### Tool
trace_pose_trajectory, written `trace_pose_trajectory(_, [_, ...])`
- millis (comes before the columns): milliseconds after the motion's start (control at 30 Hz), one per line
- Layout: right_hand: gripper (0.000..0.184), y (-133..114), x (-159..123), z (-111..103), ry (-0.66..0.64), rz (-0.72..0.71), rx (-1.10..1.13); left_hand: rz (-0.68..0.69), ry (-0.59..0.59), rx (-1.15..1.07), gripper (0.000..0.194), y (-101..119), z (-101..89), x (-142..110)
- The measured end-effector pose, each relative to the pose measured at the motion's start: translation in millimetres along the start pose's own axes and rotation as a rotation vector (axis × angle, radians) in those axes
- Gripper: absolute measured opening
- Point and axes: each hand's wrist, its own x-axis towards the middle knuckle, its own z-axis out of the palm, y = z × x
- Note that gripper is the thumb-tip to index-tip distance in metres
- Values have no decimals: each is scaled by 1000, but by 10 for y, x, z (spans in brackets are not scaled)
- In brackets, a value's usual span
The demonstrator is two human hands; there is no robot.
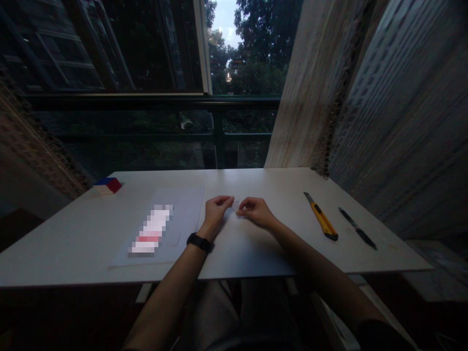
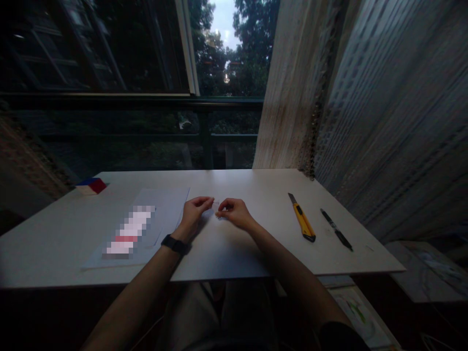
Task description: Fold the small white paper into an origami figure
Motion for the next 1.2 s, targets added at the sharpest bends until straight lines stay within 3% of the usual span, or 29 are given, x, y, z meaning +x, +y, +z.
trace_pose_trajectory(200, [37,1,8,2,13,4,83,90,-20,144,25,9,13,-28])
trace_pose_trajectory(433, [40,20,6,15,-57,88,160,148,-64,191,30,-45,-28,-7])
trace_pose_trajectory(600, [45,27,1,4,-96,182,291,126,-78,141,37,15,-11,-32])
trace_pose_trajectory(767, [49,43,23,-38,-65,224,398,95,-34,101,33,37,28,-31])
trace_pose_trajectory(1033, [48,54,36,-42,-19,212,399,46,-162,49,27,-9,3,8])
trace_pose_trajectory(1200, [47,62,37,-32,-14,220,402,69,-174,105,21,41,-4,-26])
